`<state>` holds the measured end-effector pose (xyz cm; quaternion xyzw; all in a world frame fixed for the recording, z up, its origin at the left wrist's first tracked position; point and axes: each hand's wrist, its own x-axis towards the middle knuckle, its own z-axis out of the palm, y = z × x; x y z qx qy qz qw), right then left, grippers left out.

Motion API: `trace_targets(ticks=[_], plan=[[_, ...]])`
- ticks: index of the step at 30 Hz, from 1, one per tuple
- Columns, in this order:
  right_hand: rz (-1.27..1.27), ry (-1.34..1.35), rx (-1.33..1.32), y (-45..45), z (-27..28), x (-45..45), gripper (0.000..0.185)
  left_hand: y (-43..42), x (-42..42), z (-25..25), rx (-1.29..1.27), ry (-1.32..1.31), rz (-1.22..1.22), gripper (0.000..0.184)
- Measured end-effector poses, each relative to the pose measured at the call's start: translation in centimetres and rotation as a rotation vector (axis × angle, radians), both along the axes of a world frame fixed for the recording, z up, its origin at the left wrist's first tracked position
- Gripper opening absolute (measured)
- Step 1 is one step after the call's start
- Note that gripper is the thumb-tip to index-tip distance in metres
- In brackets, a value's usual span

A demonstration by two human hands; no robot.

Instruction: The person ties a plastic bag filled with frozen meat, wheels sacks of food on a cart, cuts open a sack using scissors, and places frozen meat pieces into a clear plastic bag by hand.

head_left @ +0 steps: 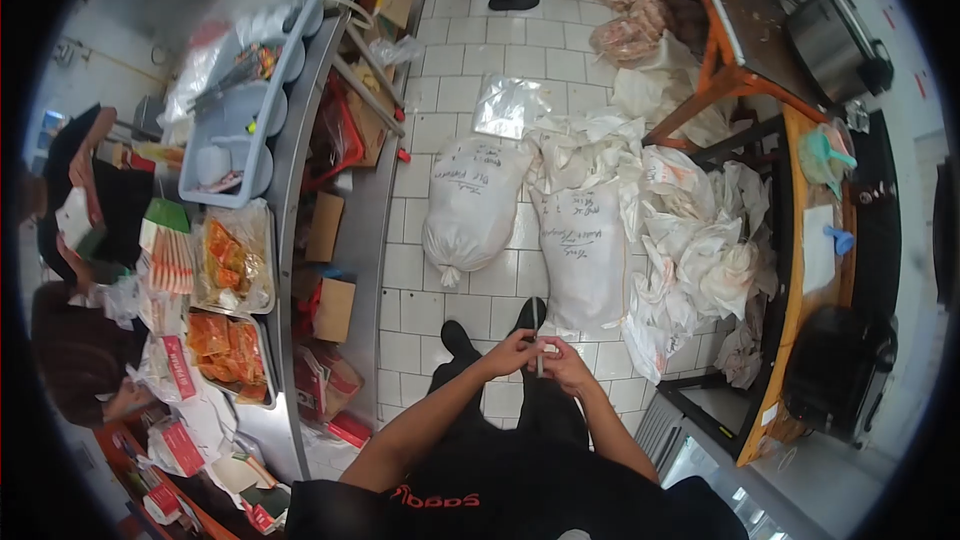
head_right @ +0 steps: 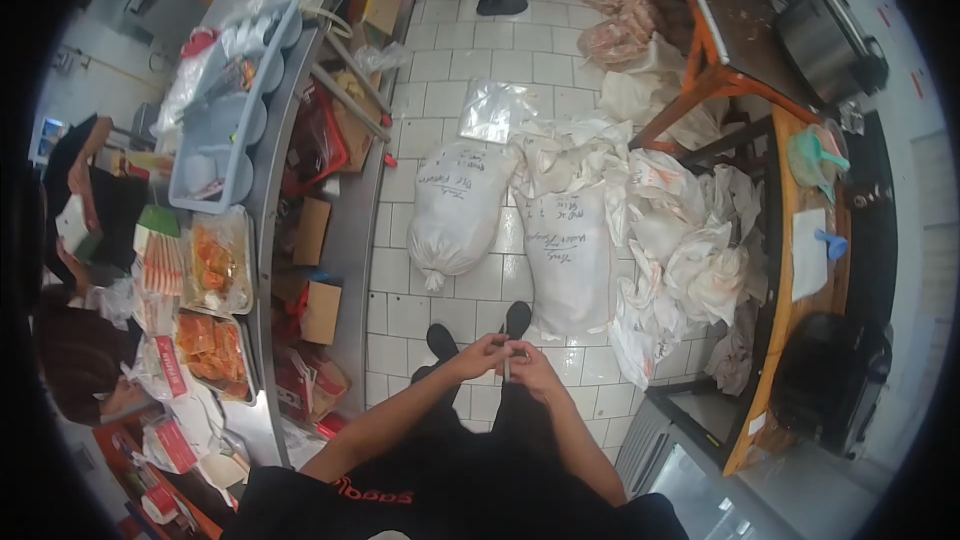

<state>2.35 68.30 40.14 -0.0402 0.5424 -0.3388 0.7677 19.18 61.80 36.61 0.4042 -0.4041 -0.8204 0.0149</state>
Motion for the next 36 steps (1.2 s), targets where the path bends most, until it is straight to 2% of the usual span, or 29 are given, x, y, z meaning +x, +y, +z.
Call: trace_targets(ticks=[2, 4, 6, 8, 9, 10, 12, 14, 15, 17, 18, 20, 21, 22, 24, 25, 26, 28, 29, 31, 32, 34, 35, 36], plan=[[0.214, 0.107, 0.002, -0.6, -3.5, 2.1, 0.047, 0.8, 3.7, -6.7, 0.07, -0.137, 0.195, 0.068], [0.258, 0.114, 0.009, -1.8, -7.7, 4.5, 0.051, 2.4, 8.5, -17.7, -0.19, -0.368, 0.208, 0.059], [0.392, 0.263, -0.03, -2.7, -13.1, 6.4, 0.062, 1.5, 12.5, -23.2, -0.232, -0.659, 0.26, 0.05], [0.532, 0.364, -0.091, -4.9, -18.4, 7.6, 0.069, 0.2, 16.1, -28.6, -0.215, -0.747, 0.359, 0.042], [0.645, 0.46, -0.167, -5.9, -21.1, 8.1, 0.077, -1.0, 17.3, -30.0, -0.264, -0.785, 0.346, 0.04], [0.653, 0.457, -0.165, -7.2, -23.8, 8.3, 0.077, -2.5, 18.3, -31.4, -0.322, -0.821, 0.334, 0.038], [0.816, 0.437, -0.348, -10.3, -29.1, 8.3, 0.085, -5.1, 19.6, -36.3, -0.454, -0.846, 0.294, 0.036], [0.889, 0.442, -0.402, -14.1, -32.8, 7.6, 0.086, -8.1, 20.0, -40.8, -0.62, -0.838, 0.195, 0.033], [0.958, 0.445, -0.456, -15.8, -34.3, 7.2, 0.087, -9.4, 20.3, -43.4, -0.624, -0.831, 0.199, 0.033], [1.044, 0.562, -0.536, -18.7, -37.3, 5.7, 0.087, -12.8, 20.6, -48.5, -1.07, -0.714, 0.062, 0.036], [1.126, 0.671, -0.613, -20.5, -38.4, 5.3, 0.087, -15.0, 20.1, -49.5, -1.089, -0.715, 0.076, 0.036], [1.168, 0.819, -0.634, -23.4, -37.0, 5.3, 0.089, -18.3, 18.5, -49.1, -0.856, -0.709, -0.299, 0.039], [1.14, 0.777, -0.64, -24.4, -35.8, 5.3, 0.09, -19.7, 18.0, -50.2, -0.886, -0.737, -0.414, 0.037], [1.126, 0.724, -0.639, -24.6, -35.0, 5.5, 0.091, -20.9, 17.6, -50.7, -0.891, -0.736, -0.402, 0.037], [1.102, 0.795, -0.725, -25.0, -33.8, 5.6, 0.093, -24.4, 17.3, -49.5, -0.802, -0.591, -0.876, 0.032], [1.074, 0.855, -0.792, -24.8, -33.6, 5.6, 0.094, -25.1, 17.6, -48.3, -0.565, -0.531, -0.777, 0.031], [1.069, 0.861, -0.789, -24.4, -33.6, 5.8, 0.094, -25.9, 17.8, -47.2, -0.57, -0.527, -0.782, 0.031], [0.963, 0.799, -0.737, -24.0, -33.0, 6.4, 0.097, -27.6, 18.0, -45.1, -0.52, -0.594, -0.602, 0.032], [0.95, 0.791, -0.772, -23.7, -33.6, 6.1, 0.097, -28.2, 17.6, -44.5, -0.527, -0.591, -0.594, 0.032], [0.969, 0.813, -0.708, -23.1, -34.2, 5.7, 0.094, -28.8, 16.2, -44.3, -1.106, -0.715, -0.209, 0.041], [0.983, 0.828, -0.638, -22.8, -34.6, 5.4, 0.09, -29.0, 14.9, -44.4, -1.112, -0.713, -0.206, 0.041], [1.005, 0.865, -0.594, -22.2, -35.1, 5.2, 0.087, -28.9, 11.4, -45.1, -1.192, -0.893, 0.01, 0.052], [1.017, 0.849, -0.539, -22.2, -34.8, 5.3, 0.091, -28.4, 10.3, -46.1, -1.205, -0.882, 0.013, 0.052], [1.029, 0.83, -0.479, -21.9, -34.8, 5.3, 0.096, -27.4, 9.3, -48.3, -1.177, -1.002, -0.066, 0.054]])
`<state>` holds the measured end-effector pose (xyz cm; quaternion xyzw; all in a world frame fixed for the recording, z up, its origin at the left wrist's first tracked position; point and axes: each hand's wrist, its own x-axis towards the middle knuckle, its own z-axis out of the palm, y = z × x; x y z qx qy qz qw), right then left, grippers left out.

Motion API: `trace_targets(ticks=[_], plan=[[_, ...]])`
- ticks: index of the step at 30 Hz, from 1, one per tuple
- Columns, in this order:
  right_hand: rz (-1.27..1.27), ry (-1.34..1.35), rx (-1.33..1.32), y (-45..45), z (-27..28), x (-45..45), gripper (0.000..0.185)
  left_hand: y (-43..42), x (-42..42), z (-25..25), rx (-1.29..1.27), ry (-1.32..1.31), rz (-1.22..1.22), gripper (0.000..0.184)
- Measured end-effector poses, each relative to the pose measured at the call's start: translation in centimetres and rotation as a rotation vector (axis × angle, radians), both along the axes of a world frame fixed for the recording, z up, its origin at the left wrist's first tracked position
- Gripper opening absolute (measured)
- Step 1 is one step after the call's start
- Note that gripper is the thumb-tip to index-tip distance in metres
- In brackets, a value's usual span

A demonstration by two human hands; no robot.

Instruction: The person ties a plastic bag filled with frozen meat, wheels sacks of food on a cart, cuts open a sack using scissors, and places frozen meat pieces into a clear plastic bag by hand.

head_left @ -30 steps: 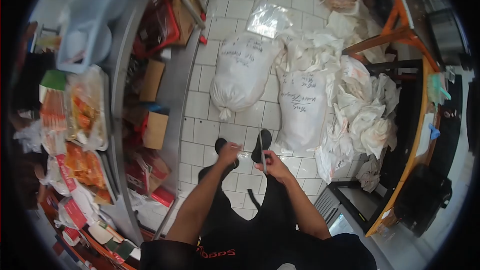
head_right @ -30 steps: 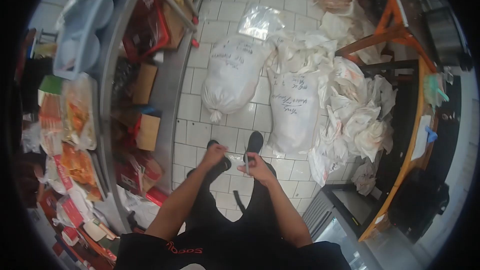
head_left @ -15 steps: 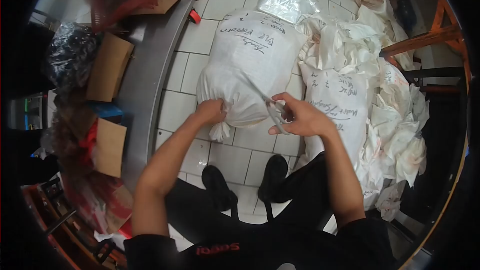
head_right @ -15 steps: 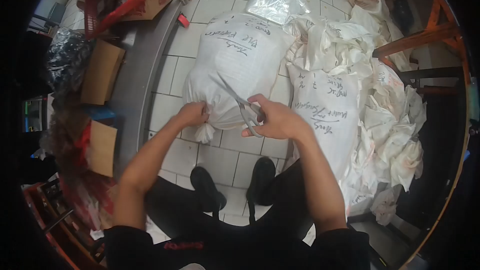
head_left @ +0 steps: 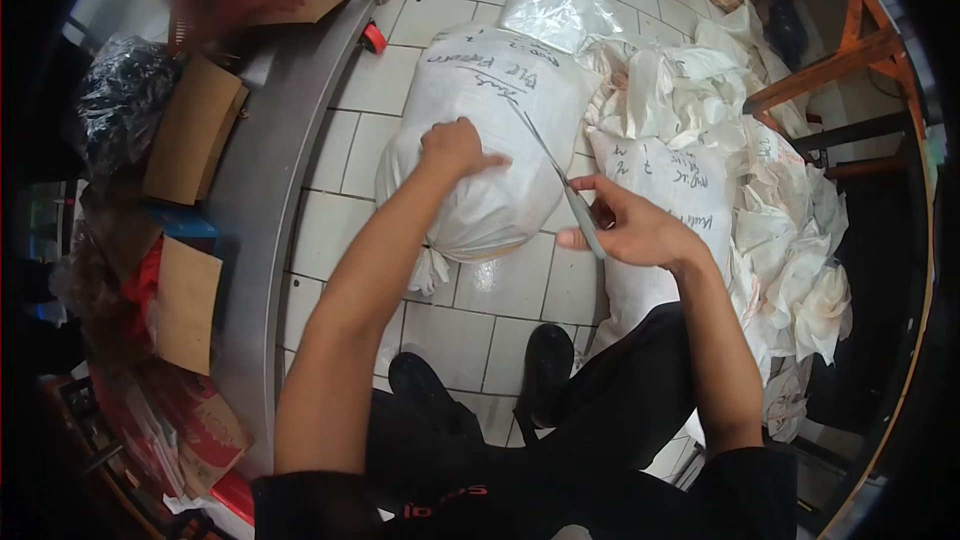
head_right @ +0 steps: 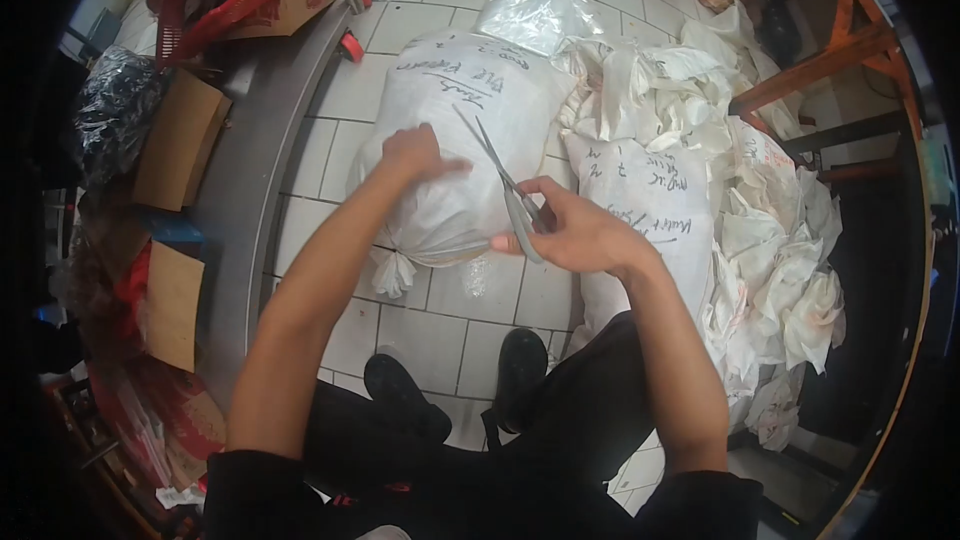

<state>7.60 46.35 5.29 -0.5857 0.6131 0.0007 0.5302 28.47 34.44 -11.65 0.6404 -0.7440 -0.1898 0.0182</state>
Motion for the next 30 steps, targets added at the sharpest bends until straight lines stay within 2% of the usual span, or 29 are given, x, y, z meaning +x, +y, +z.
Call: trace_targets(ticks=[1, 2, 4, 6, 8, 11, 13, 14, 16, 17, 19, 20, 22, 27, 29, 30], plan=[[-0.007, 0.01, -0.002, 0.5, -0.6, 0.1, 0.096, 1.0, -0.7, -1.5, 0.037, -0.13, 0.019, 0.058], [-0.06, -0.022, 0.064, 0.7, -1.0, 0.2, 0.095, 0.6, -0.7, -2.3, 0.026, -0.118, 0.018, 0.058], [-0.115, -0.055, 0.124, 1.6, -1.6, 0.4, 0.095, -0.2, 0.4, -2.7, 0.288, -0.018, -0.104, 0.062], [-0.198, -0.228, 0.208, 2.1, -2.4, 0.6, 0.096, 0.7, 0.5, -3.5, 0.253, -0.046, -0.081, 0.064], [-0.219, -0.242, 0.221, 2.9, -2.9, 0.9, 0.097, 1.1, 0.1, -3.0, 0.228, -0.075, -0.08, 0.065], [-0.204, -0.238, 0.269, 3.8, -3.6, 1.4, 0.095, 2.4, -0.2, -0.9, 0.229, -0.207, -0.071, 0.059], [-0.142, -0.226, 0.262, 3.8, -3.1, 2.0, 0.094, 3.9, 1.6, 1.0, -0.162, -0.392, -0.007, 0.051], [-0.078, -0.215, 0.252, 3.7, -2.9, 2.3, 0.093, 3.7, 2.3, 0.5, -0.166, -0.395, -0.007, 0.051], [-0.065, -0.243, 0.27, 3.6, -3.3, 2.3, 0.093, 2.8, 3.6, -1.3, -0.137, -0.262, -0.03, 0.038], [-0.052, -0.265, 0.289, 3.3, -3.6, 2.1, 0.093, 2.4, 3.8, -2.3, -0.147, -0.261, -0.026, 0.038], [0.016, -0.274, 0.313, 2.6, -4.9, 1.1, 0.094, 1.7, 3.9, -3.5, -0.181, -0.28, -0.155, 0.025], [0.077, -0.288, 0.347, 2.3, -5.6, 0.5, 0.094, 1.4, 4.1, -3.6, -0.193, -0.276, -0.151, 0.025], [0.055, -0.275, 0.338, 1.6, -7.2, -0.6, 0.095, 1.4, 4.5, -3.0, -0.178, -0.236, -0.312, 0.018], [0.017, -0.274, 0.369, 0.7, -8.5, -1.3, 0.093, 1.0, 6.5, -1.9, -0.143, -0.031, -0.253, 0.016], [0.003, -0.34, 0.411, -0.4, -10.1, -1.3, 0.074, 0.8, 7.1, -1.6, -0.142, 0.038, -0.27, 0.015], [0.008, -0.339, 0.409, -1.2, -11.2, -1.2, 0.074, 1.2, 7.2, -1.4, -0.14, 0.077, -0.258, 0.014]])
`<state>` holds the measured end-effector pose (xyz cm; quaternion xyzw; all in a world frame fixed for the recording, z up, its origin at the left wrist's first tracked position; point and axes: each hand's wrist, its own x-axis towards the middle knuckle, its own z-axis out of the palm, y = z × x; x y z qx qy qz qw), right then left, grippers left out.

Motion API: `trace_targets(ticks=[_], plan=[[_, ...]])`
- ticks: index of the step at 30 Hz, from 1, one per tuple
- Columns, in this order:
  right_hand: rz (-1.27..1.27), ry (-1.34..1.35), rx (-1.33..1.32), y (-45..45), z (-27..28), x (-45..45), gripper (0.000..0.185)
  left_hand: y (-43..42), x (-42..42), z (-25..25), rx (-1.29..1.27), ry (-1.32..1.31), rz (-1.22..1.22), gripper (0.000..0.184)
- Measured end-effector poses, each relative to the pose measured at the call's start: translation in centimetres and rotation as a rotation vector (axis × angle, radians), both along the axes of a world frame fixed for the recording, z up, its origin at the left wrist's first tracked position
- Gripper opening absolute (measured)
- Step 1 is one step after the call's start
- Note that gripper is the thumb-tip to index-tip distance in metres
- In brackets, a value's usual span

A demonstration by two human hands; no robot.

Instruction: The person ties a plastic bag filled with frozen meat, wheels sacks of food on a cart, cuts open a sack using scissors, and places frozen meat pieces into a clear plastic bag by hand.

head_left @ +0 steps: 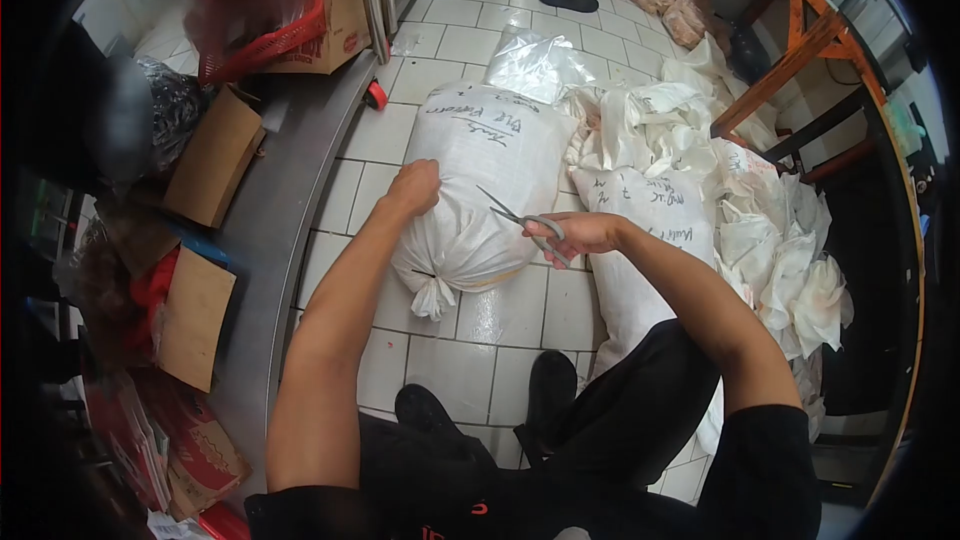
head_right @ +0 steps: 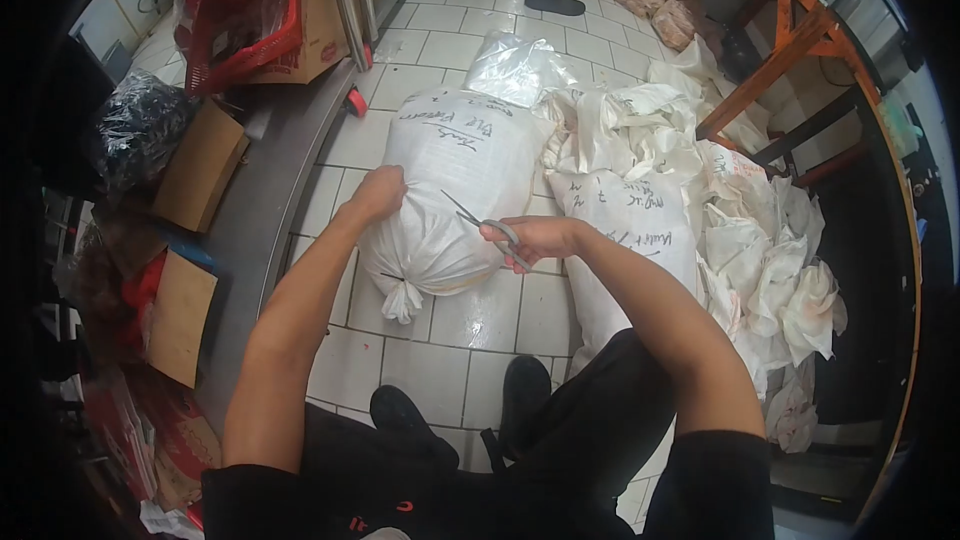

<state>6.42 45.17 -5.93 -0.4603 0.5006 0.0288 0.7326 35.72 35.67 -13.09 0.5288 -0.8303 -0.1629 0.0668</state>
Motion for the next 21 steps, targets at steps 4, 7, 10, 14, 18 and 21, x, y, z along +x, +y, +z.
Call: trace_targets(ticks=[4, 7, 10, 14, 18, 21], plan=[[0.074, 0.068, -0.093, -2.8, -2.6, 2.2, 0.084, 0.3, 0.7, -0.6, -0.025, 0.084, 0.028, 0.02], [0.049, 0.028, -0.116, -3.4, -4.8, 1.6, 0.076, 0.6, 1.1, -0.8, 0.054, 0.225, 0.103, 0.018], [0.047, -0.058, -0.116, -2.9, -5.1, -0.5, 0.07, 0.7, 0.6, -0.6, 0.106, 0.235, 0.145, 0.021], [0.045, -0.213, -0.087, -2.7, -4.4, -3.1, 0.071, -1.2, 1.0, -0.2, 0.288, 0.212, 0.144, 0.027], [0.09, -0.185, -0.136, -3.6, -4.1, -3.5, 0.072, -1.4, 1.4, -0.2, 0.311, 0.205, 0.134, 0.038], [0.131, -0.136, -0.184, -5.0, -5.3, -2.0, 0.073, -0.6, 1.4, 0.7, 0.342, 0.15, 0.076, 0.045]])
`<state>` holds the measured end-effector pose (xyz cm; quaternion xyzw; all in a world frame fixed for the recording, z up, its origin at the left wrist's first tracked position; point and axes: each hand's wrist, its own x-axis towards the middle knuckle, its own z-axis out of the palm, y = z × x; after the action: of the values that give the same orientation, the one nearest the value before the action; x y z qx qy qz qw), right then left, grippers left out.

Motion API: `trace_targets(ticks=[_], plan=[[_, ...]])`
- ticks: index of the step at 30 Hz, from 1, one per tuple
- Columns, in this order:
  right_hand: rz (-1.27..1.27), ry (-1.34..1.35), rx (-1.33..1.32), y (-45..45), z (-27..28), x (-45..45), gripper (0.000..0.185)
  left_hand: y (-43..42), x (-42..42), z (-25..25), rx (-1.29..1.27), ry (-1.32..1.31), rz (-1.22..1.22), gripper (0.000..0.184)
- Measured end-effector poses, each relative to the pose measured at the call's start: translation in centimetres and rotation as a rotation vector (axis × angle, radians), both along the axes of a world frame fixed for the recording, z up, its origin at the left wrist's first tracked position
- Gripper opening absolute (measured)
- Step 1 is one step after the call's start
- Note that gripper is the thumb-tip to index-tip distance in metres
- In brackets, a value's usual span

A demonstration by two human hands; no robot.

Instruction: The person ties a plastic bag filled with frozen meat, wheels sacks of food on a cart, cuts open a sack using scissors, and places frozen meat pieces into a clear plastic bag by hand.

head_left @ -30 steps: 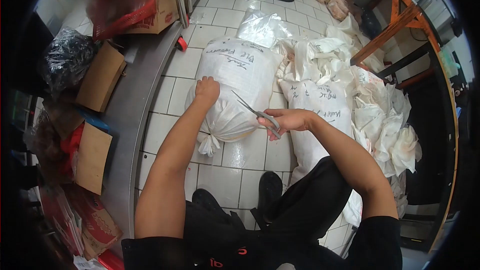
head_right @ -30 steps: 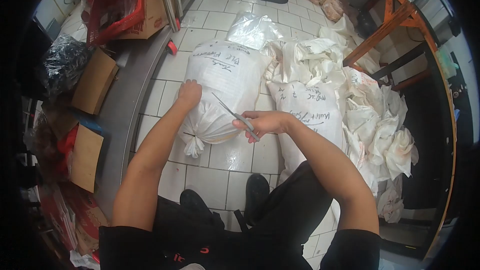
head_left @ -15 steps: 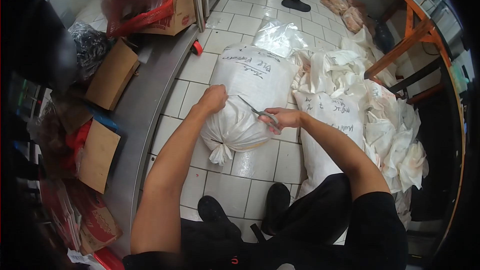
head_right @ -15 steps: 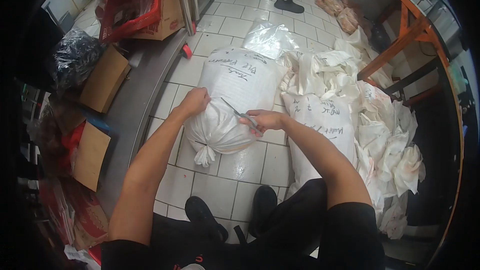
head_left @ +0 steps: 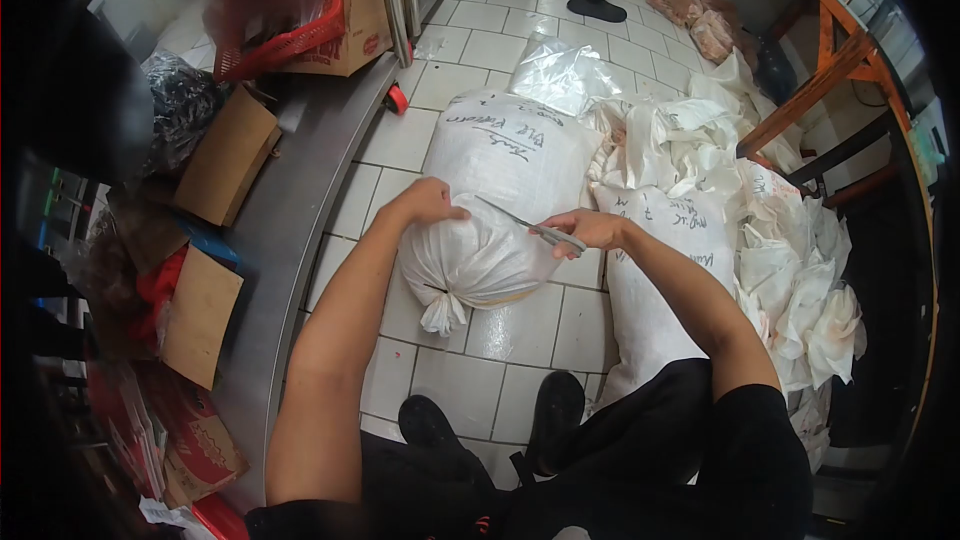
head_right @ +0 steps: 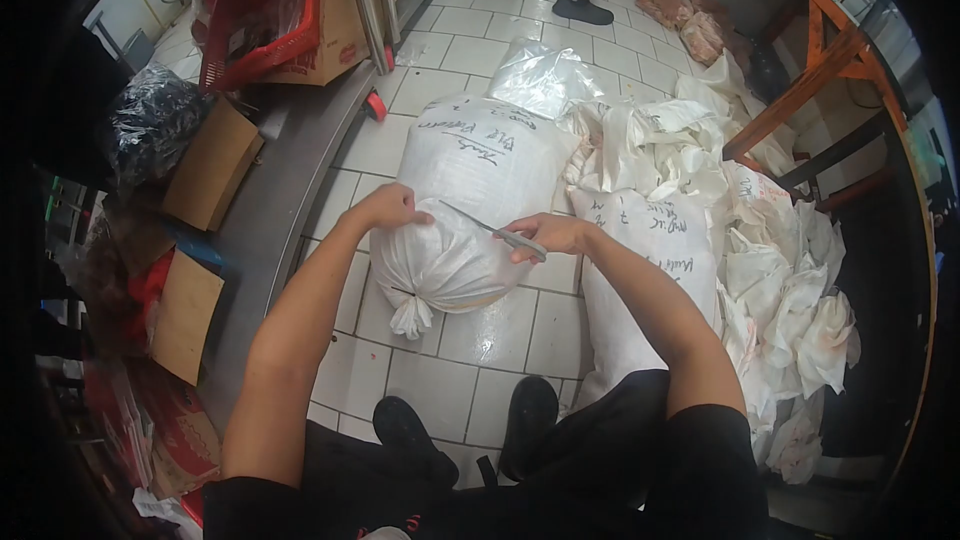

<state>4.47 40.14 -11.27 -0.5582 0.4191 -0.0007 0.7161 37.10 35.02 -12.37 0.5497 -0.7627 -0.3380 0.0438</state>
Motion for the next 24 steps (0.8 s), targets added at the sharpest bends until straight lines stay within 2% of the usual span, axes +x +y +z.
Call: trace_targets(ticks=[2, 3, 5, 6, 8, 11, 12, 13, 15, 17, 21, 24], plan=[[0.071, 0.052, -0.121, -1.0, -0.2, 1.3, 0.072, 1.4, -0.7, 1.6, 0.185, -0.016, -0.035, 0.057], [0.079, 0.045, -0.126, -1.5, -0.1, 1.6, 0.072, 2.1, -1.3, 2.2, 0.18, -0.021, -0.026, 0.057], [0.137, 0.102, -0.152, -1.9, -0.2, 2.3, 0.068, 3.6, -2.7, 2.6, 0.289, 0.001, 0.015, 0.071], [0.143, 0.098, -0.156, -2.1, -0.3, 2.6, 0.068, 4.0, -3.5, 2.7, 0.285, -0.002, 0.022, 0.071], [0.008, -0.099, -0.057, -2.5, -0.4, 3.4, 0.064, 4.8, -5.2, 2.4, 0.277, -0.136, -0.081, 0.071], [0.067, 0.033, -0.131, -3.6, 0.6, 4.4, 0.065, 5.8, -7.2, 0.5, 0.229, -0.087, 0.038, 0.067], [0.066, 0.03, -0.131, -3.8, 0.4, 4.5, 0.065, 5.4, -7.4, 0.0, 0.281, -0.091, 0.046, 0.056], [0.083, 0.024, -0.133, -3.8, 0.2, 4.6, 0.066, 5.8, -7.4, -0.6, 0.282, -0.095, 0.045, 0.056], [0.101, 0.016, -0.135, -4.0, 0.1, 5.1, 0.067, 7.2, -7.4, -1.3, -0.038, -0.141, -0.052, 0.049], [0.056, 0.054, -0.05, -4.3, 0.1, 6.6, 0.069, 8.1, -7.6, -1.3, -0.104, -0.176, -0.085, 0.046], [0.035, 0.031, -0.138, -4.8, 0.2, 9.0, 0.07, 10.7, -8.0, 1.6, -0.228, -0.237, -0.152, 0.04], [0.002, 0.062, -0.106, -5.8, 0.1, 10.1, 0.075, 11.8, -8.4, 1.3, -0.261, -0.215, -0.168, 0.037]])
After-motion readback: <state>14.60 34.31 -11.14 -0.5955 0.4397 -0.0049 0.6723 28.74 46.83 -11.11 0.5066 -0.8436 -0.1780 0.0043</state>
